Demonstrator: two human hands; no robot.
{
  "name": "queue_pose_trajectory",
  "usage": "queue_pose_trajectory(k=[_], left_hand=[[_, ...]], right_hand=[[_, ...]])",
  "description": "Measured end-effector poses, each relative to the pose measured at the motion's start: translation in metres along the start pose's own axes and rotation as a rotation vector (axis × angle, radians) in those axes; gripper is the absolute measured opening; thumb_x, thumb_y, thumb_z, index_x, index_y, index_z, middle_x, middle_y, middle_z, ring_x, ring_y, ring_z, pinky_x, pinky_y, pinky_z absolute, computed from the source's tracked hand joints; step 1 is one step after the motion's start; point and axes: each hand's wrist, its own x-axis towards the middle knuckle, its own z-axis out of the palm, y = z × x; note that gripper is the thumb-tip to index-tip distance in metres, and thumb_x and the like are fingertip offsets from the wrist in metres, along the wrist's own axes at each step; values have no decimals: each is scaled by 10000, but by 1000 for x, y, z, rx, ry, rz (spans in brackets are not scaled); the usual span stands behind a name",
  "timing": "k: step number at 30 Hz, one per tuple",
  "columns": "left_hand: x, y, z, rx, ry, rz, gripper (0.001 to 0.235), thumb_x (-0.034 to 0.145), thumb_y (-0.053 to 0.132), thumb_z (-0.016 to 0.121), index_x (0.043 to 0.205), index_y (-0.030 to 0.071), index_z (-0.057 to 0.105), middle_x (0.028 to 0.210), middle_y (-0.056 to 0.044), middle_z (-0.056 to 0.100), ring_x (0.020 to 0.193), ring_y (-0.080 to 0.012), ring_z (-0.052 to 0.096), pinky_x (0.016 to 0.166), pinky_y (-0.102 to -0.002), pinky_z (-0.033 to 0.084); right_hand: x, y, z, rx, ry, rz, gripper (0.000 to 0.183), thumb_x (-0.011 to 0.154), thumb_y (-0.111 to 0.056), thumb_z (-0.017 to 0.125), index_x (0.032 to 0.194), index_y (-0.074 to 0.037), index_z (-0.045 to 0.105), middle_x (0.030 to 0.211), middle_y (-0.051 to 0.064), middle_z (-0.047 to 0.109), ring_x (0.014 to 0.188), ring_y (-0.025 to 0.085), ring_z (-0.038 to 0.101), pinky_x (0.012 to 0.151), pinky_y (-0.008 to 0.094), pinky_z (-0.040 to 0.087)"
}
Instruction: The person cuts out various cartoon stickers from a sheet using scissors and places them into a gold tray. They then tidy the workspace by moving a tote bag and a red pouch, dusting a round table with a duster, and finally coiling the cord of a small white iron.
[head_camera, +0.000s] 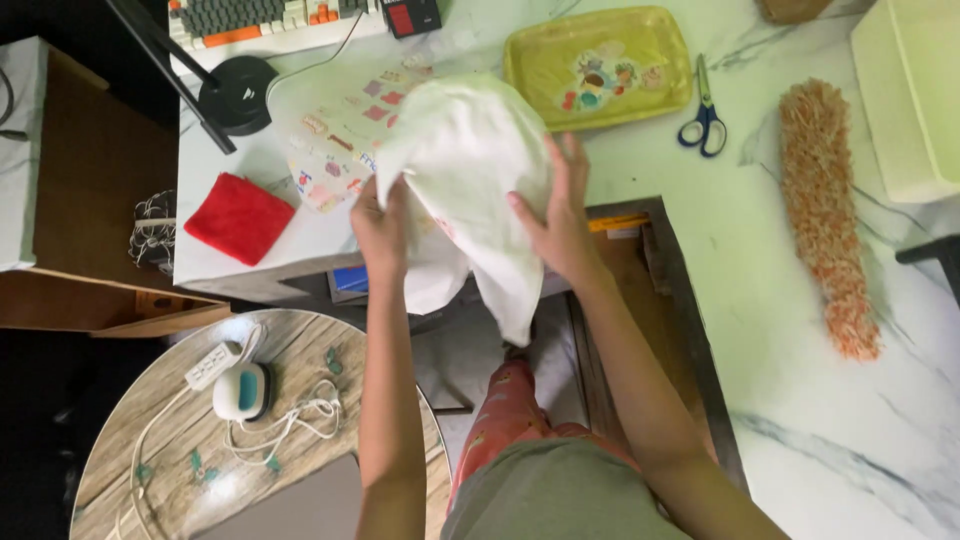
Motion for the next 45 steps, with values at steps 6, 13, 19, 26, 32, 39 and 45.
queue_pose_trajectory(k=[6, 13, 19, 26, 32, 39, 45], left_hand=[[107, -61, 0, -226, 184, -139, 313, 1010, 136, 615, 1264, -46, 636, 1151, -81, 707, 998, -132, 641, 878, -270, 522], [180, -166, -12, -334, 368, -332, 429, 1027, 139, 626, 1375, -103, 557, 1182, -179, 654, 989, -211, 615, 829, -355, 522], [185, -163, -11, 321, 183, 91, 832, 933, 26, 650, 1591, -45, 145, 1581, -325, 306, 1449, -401, 370, 1179, -473, 331], [136, -88, 45, 857, -39, 370, 535, 871, 86, 734, 1365, 41, 533, 1514, -273, 396, 1408, -464, 353, 1168, -635, 242], [78, -55, 127, 335, -506, 194, 387, 1021, 78, 603, 1399, 14, 551, 1359, -193, 627, 1270, -372, 598, 1069, -444, 485], [-46, -35, 261, 68, -983, 349, 450, 993, 99, 621, 1427, 23, 531, 1350, -209, 611, 1253, -367, 595, 1053, -434, 491], [-176, -31, 337, 56, -1340, 311, 490, 985, 172, 648, 1436, 39, 505, 1372, -209, 597, 1193, -358, 624, 1027, -418, 507]], right_hand=[[83, -8, 49, 88, -109, -120, 558, 1022, -289, 701, 1525, -189, 480, 1654, 214, 265, 1532, 454, 300, 1234, 609, 317], [140, 25, 147, -298, -247, -355, 485, 965, -300, 748, 1411, -217, 575, 1595, 110, 389, 1495, 372, 364, 1210, 655, 262], [128, 65, 225, -381, -680, -223, 680, 879, -311, 760, 1489, -206, 479, 1594, 119, 343, 1447, 397, 328, 1144, 699, 210], [129, 68, 188, -127, -577, -102, 701, 882, -223, 744, 1505, -136, 435, 1593, 159, 372, 1446, 401, 356, 1146, 576, 310], [99, 82, 75, 54, -278, 55, 598, 907, -72, 690, 1460, -26, 467, 1511, 194, 494, 1402, 374, 477, 1147, 432, 406], [-16, 127, -97, -312, 53, 295, 505, 918, -65, 674, 1396, -12, 520, 1462, 203, 551, 1354, 384, 509, 1139, 439, 412], [-150, 204, -197, -811, 297, 688, 669, 846, -158, 754, 1435, -21, 469, 1502, 293, 377, 1390, 479, 339, 1116, 660, 226]])
